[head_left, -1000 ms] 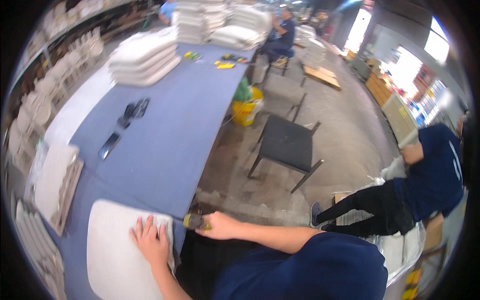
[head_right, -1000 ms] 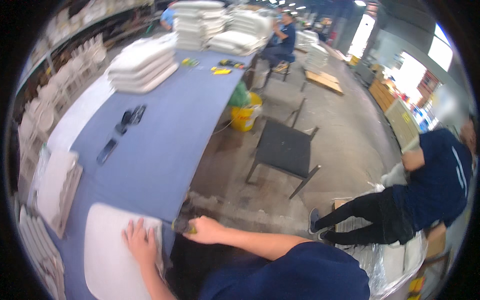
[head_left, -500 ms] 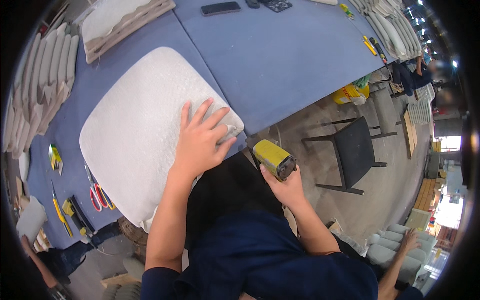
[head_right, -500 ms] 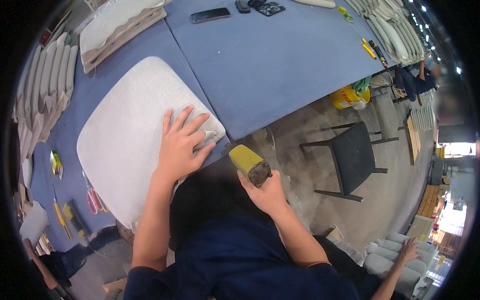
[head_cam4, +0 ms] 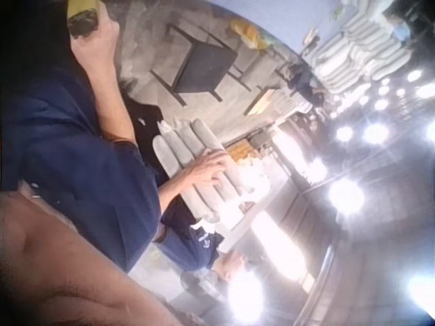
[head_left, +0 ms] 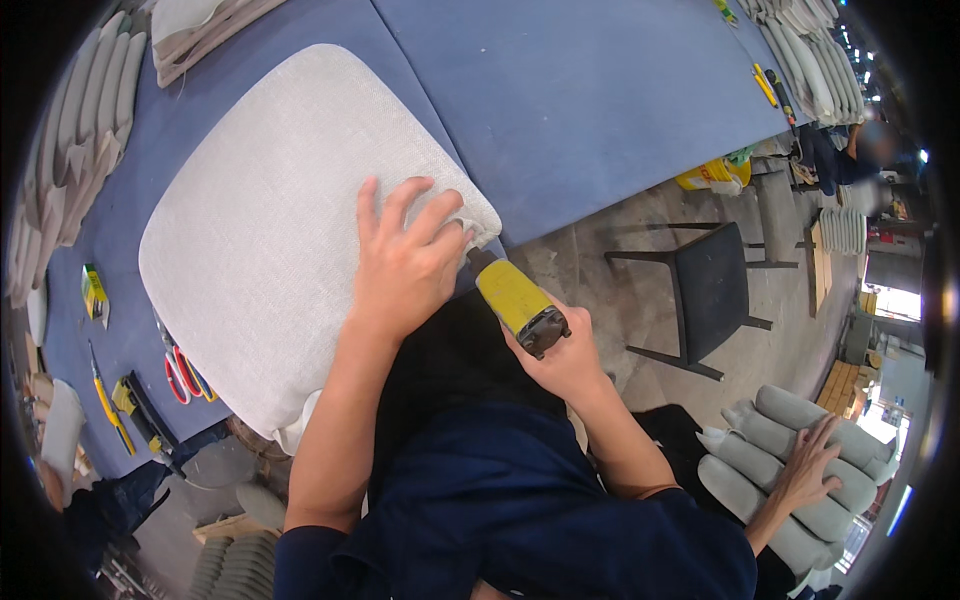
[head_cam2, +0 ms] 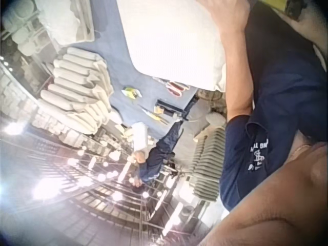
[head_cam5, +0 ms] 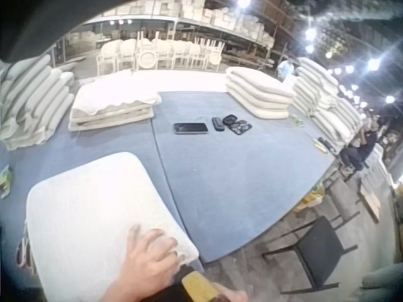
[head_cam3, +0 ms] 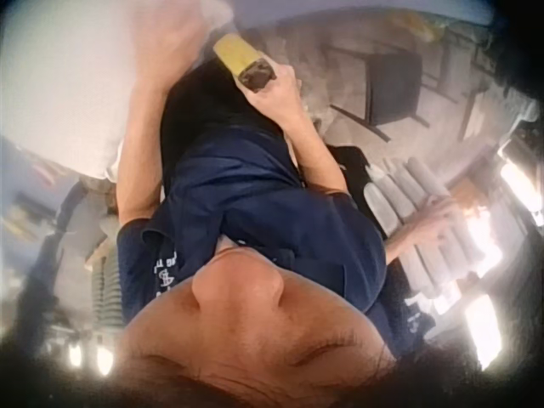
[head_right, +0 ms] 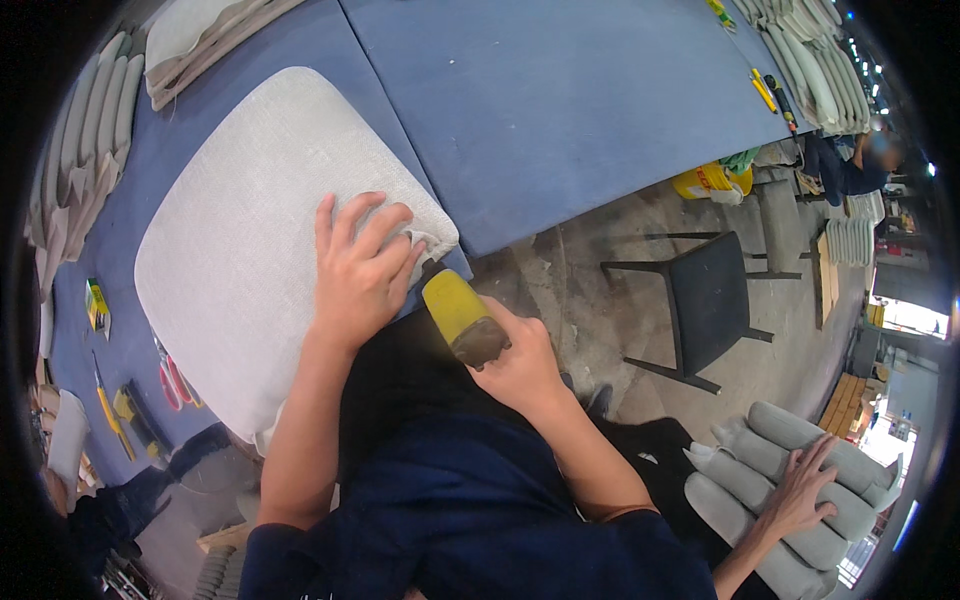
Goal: The person covers a foam cushion with white fabric, folds the edges, and secures the fabric using a staple gun. The person then uses a screwdriver to remove staples from the finished cushion. The completed cushion is placed on a stack of similar cushions.
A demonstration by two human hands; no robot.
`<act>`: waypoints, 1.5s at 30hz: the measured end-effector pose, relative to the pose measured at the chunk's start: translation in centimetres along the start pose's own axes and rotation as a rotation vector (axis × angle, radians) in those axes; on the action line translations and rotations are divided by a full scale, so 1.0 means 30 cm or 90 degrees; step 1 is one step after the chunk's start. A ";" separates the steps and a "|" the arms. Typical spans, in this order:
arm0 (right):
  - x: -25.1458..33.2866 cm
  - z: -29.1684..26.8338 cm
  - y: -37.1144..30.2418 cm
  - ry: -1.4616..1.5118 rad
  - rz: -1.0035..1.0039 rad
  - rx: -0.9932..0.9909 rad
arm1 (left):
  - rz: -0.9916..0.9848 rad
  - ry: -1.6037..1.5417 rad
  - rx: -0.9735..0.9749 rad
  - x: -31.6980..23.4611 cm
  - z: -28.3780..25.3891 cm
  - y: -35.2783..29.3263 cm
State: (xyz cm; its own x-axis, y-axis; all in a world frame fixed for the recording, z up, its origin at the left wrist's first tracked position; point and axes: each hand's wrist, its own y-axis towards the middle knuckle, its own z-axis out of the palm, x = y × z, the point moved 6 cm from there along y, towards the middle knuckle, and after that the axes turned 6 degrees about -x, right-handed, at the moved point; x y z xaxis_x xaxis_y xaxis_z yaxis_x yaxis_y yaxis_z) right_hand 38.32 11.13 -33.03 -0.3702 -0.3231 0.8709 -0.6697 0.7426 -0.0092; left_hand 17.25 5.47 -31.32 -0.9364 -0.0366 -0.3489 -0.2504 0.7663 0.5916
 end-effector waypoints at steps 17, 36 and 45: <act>0.021 0.018 0.046 -0.033 -0.020 -0.004 | -0.053 -0.047 0.037 0.004 -0.052 0.015; -0.011 0.068 0.009 -0.138 -0.104 -0.020 | -0.010 0.031 0.005 0.012 -0.005 -0.044; 0.035 0.058 -0.009 -0.020 -0.072 -0.039 | -0.043 -0.061 0.068 0.012 -0.100 -0.027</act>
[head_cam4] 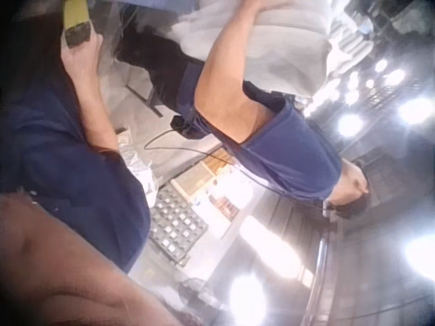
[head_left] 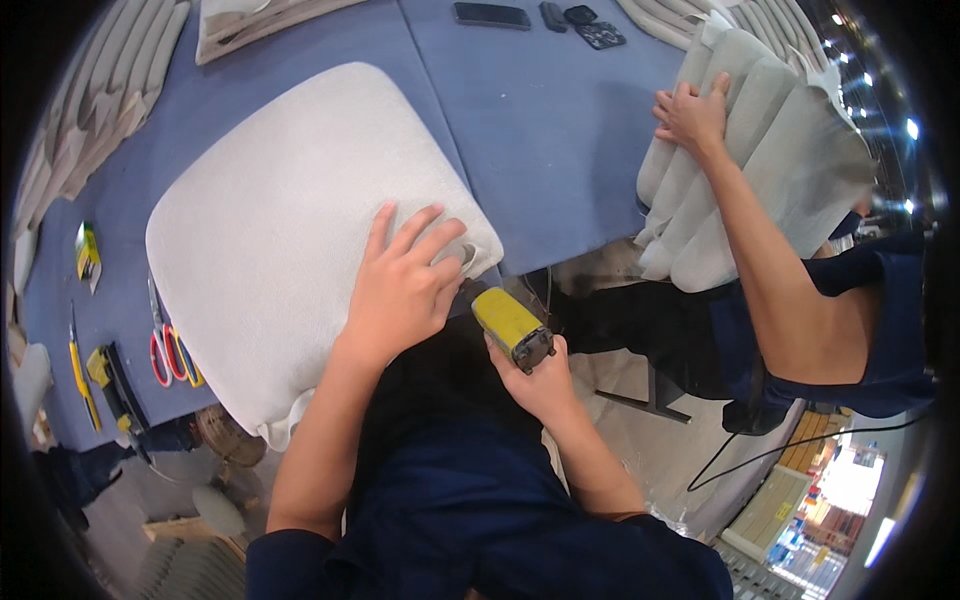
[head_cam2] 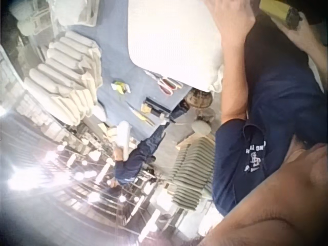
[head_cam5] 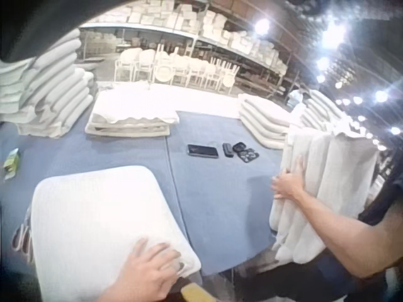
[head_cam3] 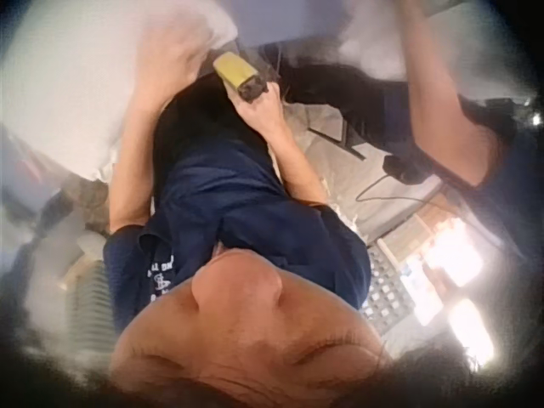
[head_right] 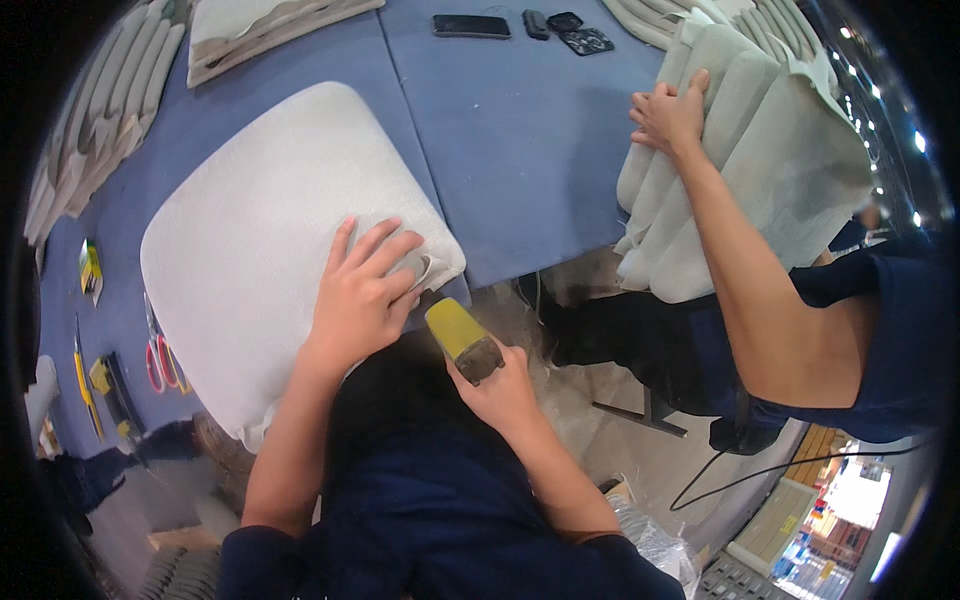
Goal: The person covers a foam cushion with white fabric, folds the edges, and secures the fabric using a staple gun. The person then uses a screwdriver to remove staples from the finished cushion. The completed cushion is placed on a stack of similar cushions.
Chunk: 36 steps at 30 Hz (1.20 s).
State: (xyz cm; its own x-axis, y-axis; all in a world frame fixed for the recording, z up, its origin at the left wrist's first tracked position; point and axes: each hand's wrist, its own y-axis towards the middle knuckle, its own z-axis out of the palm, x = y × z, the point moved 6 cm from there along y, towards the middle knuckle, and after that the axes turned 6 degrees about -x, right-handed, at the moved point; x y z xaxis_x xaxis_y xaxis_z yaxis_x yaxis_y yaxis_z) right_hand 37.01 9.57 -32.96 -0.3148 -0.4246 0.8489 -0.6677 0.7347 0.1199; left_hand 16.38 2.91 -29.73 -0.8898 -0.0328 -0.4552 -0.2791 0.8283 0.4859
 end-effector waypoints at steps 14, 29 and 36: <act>-0.002 0.027 -0.007 -0.126 -0.030 0.048 | 0.000 0.077 -0.043 0.021 0.068 -0.027; -0.001 0.022 -0.005 -0.015 0.003 0.054 | -0.015 0.032 -0.025 0.023 0.012 -0.041; -0.052 0.059 -0.056 -0.184 -0.092 0.022 | 0.007 0.079 -0.045 0.014 0.047 -0.067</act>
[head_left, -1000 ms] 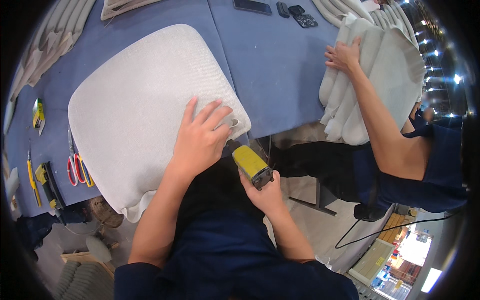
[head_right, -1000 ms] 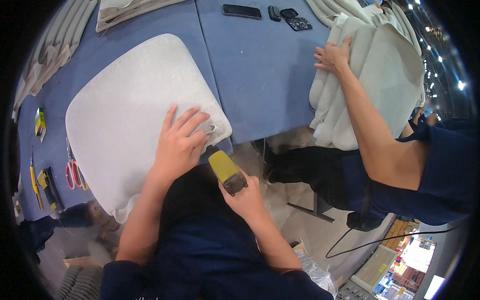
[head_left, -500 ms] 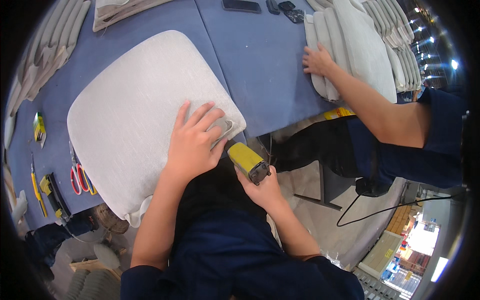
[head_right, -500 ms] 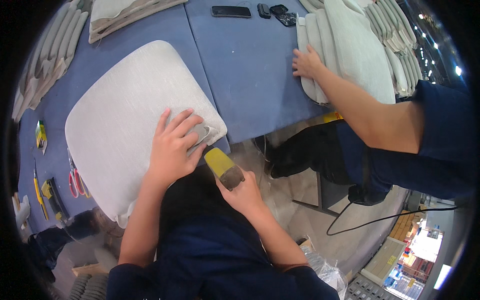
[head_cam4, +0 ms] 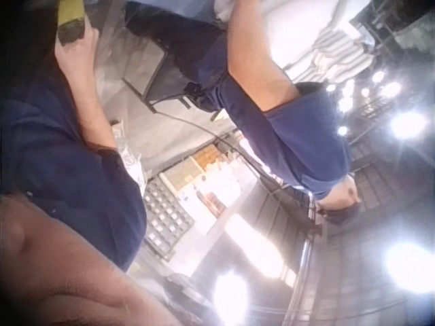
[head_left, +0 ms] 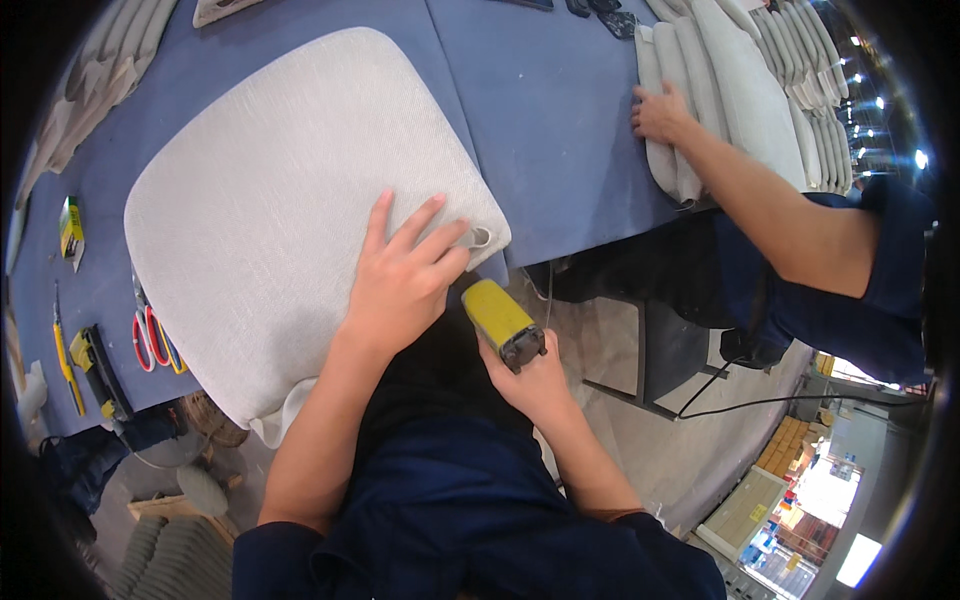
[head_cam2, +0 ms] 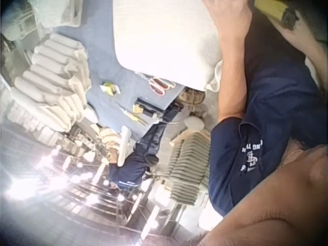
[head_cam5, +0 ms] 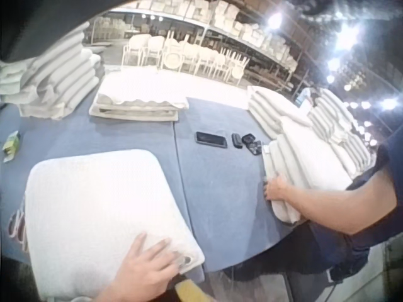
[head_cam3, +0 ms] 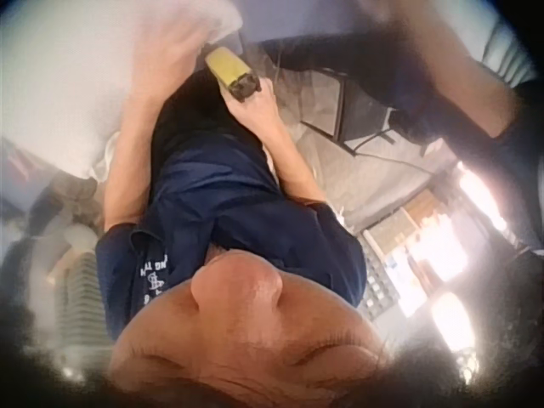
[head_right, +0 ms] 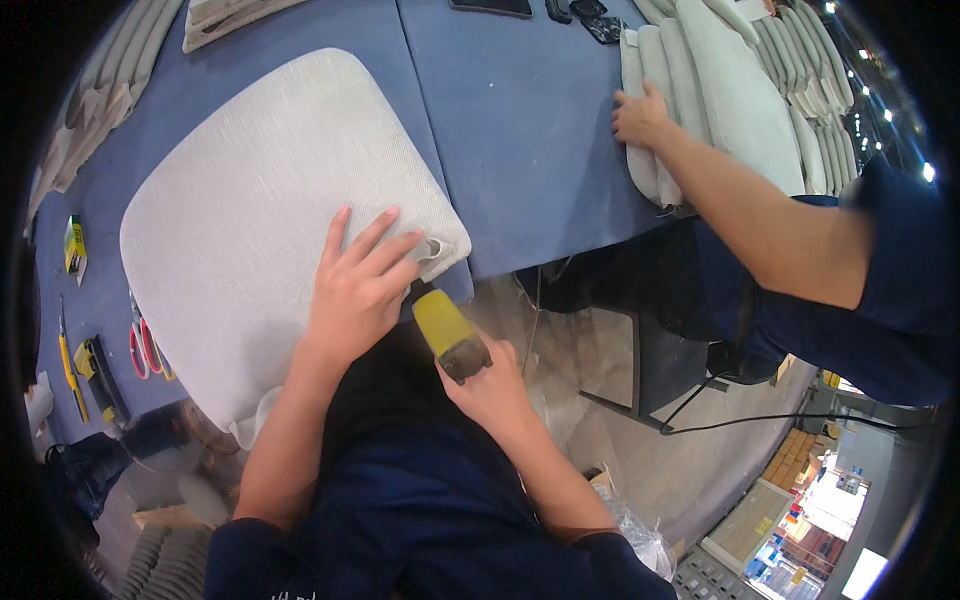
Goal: The person covers a foam cushion with white fabric, folds the edges, and secures the fabric using a staple gun. The person then uses a screwdriver to remove staples from the finished cushion. The completed cushion is placed on a stack of similar cushions.
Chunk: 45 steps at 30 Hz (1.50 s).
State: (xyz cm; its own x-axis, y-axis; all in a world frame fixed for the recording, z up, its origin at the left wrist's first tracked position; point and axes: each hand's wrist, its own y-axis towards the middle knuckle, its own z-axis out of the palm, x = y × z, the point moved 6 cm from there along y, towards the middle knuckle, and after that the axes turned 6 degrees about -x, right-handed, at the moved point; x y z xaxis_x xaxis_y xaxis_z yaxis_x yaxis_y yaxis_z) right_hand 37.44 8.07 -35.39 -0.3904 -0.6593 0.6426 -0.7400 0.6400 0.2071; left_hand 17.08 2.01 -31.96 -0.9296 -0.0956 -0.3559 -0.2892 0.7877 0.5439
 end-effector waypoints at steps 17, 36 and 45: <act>0.018 -0.021 0.026 0.178 0.088 0.044 | -0.083 -0.097 -0.021 0.042 -0.038 0.025; 0.008 -0.010 0.008 0.228 0.142 0.067 | -0.075 -0.113 0.038 0.031 -0.085 0.028; 0.015 0.001 -0.007 0.167 0.094 0.061 | -0.083 -0.079 0.023 0.046 -0.054 0.011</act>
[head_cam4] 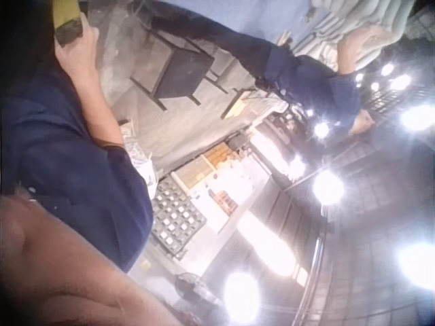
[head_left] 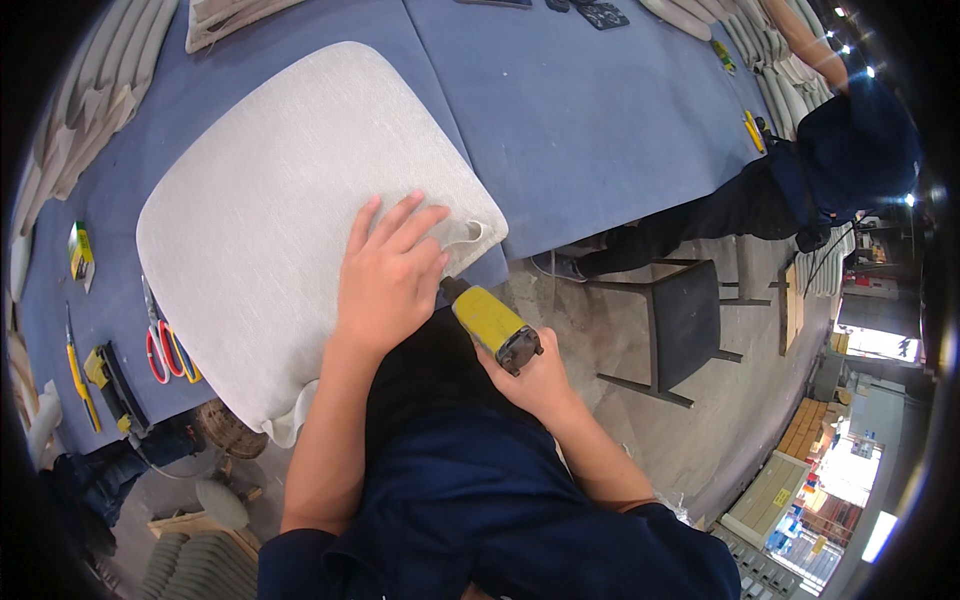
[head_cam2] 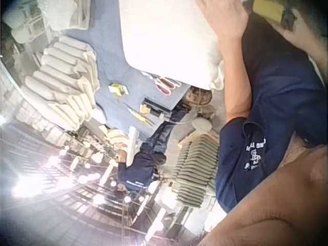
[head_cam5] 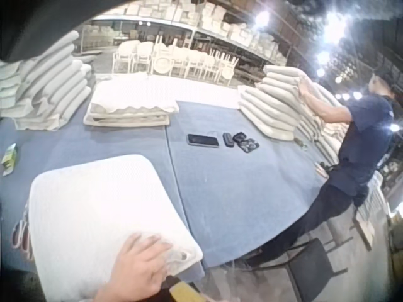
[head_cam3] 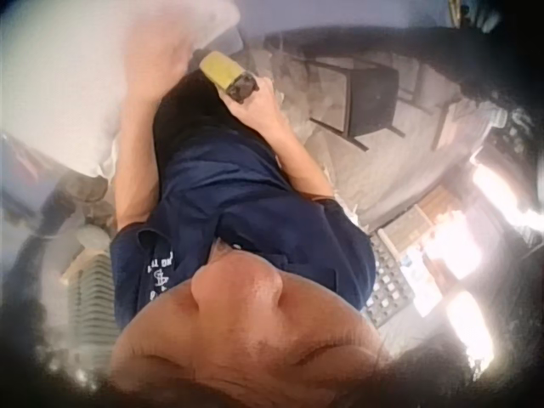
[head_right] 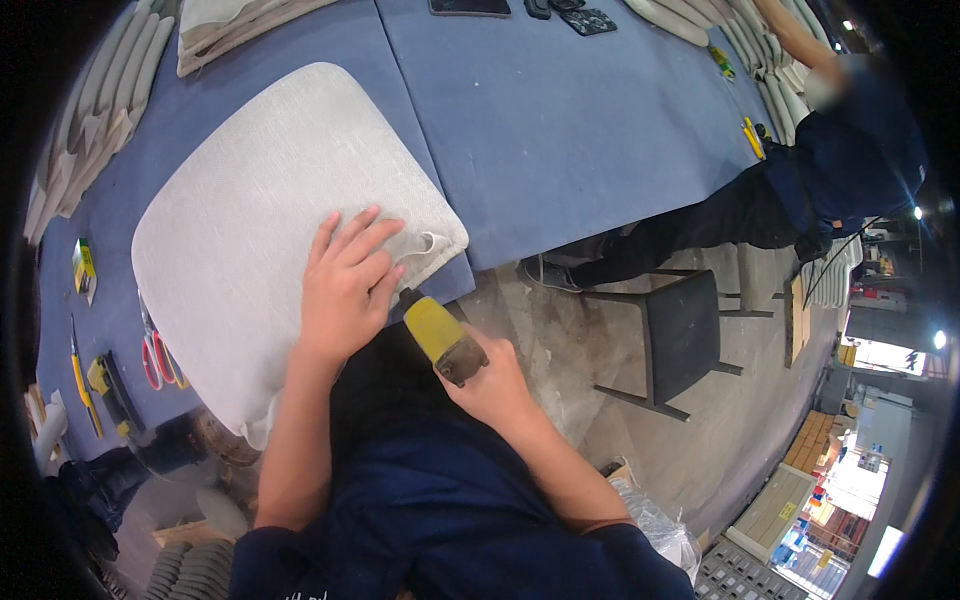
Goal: The person covers a foam cushion with white fabric, folds the edges, and secures the fabric using a staple gun. The person then uses a screwdriver to remove staples from the finished cushion. The completed cushion is placed on a stack of similar cushions.
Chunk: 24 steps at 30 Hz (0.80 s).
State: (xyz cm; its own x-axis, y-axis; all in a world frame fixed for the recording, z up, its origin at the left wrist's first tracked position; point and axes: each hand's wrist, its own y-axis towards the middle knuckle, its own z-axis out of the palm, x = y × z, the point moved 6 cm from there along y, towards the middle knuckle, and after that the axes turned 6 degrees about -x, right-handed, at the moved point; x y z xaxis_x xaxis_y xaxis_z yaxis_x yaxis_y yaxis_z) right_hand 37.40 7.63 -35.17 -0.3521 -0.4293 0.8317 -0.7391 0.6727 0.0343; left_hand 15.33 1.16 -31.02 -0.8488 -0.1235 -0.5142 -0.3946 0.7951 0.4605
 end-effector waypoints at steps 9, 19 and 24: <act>-0.001 -0.003 0.012 -0.030 0.001 0.014 | -0.019 -0.023 0.004 0.006 0.015 0.014; 0.060 -0.016 0.035 -0.010 0.038 0.049 | -0.009 -0.016 0.005 0.010 0.016 0.019; 0.069 -0.021 0.036 -0.008 0.029 0.044 | 0.020 0.010 -0.014 -0.005 0.018 0.006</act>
State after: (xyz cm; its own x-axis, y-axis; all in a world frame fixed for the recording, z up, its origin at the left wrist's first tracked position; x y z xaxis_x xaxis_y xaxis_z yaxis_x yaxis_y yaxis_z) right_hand 36.24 7.84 -33.06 -0.3932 -0.4064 0.8248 -0.7595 0.6491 -0.0422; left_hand 15.59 1.65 -31.25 -0.8663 -0.1074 -0.4878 -0.3745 0.7860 0.4920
